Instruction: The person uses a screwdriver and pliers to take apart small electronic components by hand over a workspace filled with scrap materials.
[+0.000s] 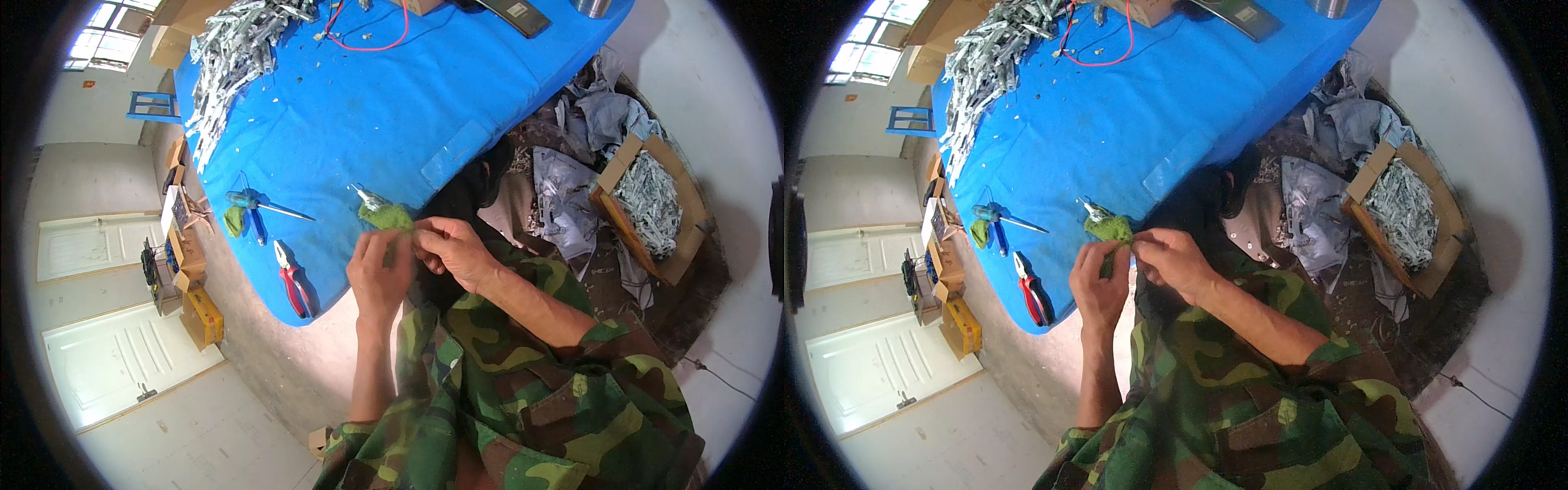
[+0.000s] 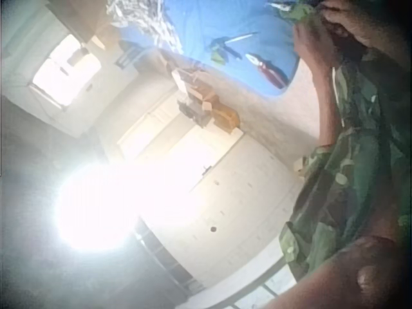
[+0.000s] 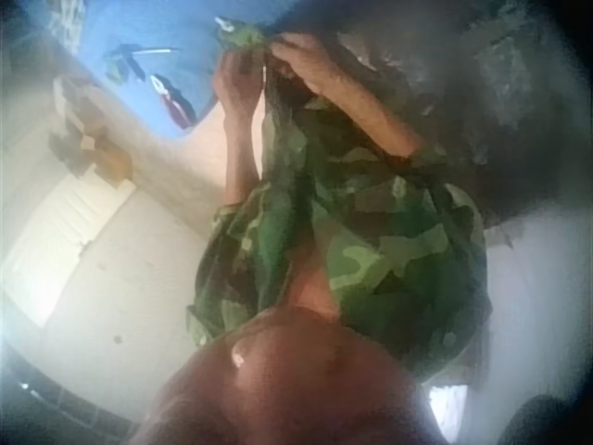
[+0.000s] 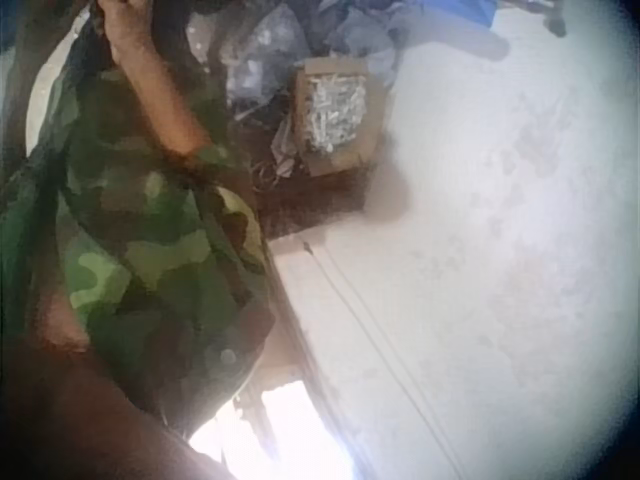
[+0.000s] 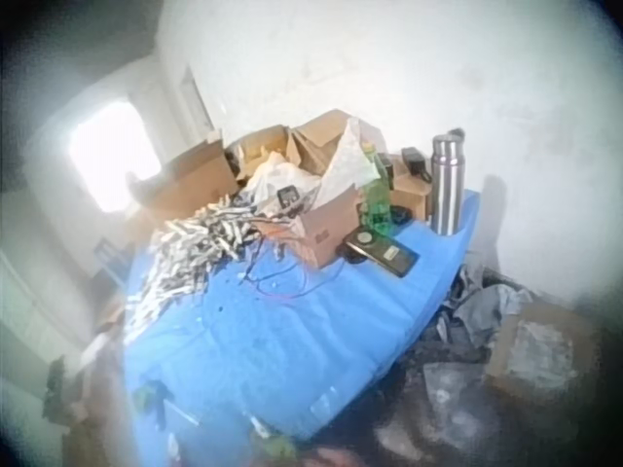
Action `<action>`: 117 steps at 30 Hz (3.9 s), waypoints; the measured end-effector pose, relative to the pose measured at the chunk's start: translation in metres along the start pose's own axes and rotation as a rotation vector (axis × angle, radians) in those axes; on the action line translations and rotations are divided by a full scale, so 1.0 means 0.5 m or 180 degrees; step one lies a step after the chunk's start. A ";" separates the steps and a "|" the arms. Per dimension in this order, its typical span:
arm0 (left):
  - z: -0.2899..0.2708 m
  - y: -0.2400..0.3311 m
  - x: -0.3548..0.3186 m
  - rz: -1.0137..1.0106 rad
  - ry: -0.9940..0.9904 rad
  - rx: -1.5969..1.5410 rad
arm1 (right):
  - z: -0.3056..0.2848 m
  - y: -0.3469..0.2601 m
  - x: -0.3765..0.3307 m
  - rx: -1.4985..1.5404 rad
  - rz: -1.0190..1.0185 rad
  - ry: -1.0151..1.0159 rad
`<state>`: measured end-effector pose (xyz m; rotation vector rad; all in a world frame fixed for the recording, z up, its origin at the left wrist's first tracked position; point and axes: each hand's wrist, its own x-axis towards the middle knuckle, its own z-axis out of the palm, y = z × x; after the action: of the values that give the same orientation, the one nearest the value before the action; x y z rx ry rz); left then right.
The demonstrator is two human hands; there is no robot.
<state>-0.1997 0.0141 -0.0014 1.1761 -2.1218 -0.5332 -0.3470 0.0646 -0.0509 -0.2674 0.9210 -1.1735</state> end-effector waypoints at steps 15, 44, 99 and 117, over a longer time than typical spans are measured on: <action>-0.009 -0.081 0.042 -0.0837 0.0485 -0.0442 | 0.023 0.000 -0.005 -0.1338 -0.1173 0.0217; -0.017 -0.039 0.029 -0.0913 0.0366 -0.0475 | 0.026 0.003 -0.015 -0.1807 -0.1581 0.0554; -0.008 -0.088 0.076 -0.0859 0.0520 -0.0364 | 0.004 0.017 -0.036 -0.4146 -0.3084 0.0679; -0.007 -0.035 0.042 -0.0282 0.0240 0.0195 | 0.008 0.013 -0.045 -0.4291 -0.3022 0.0631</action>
<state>-0.1953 -0.0131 -0.0026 1.3091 -2.0424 -0.4588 -0.3416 0.0855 -0.0415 -1.8510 1.7568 -1.2198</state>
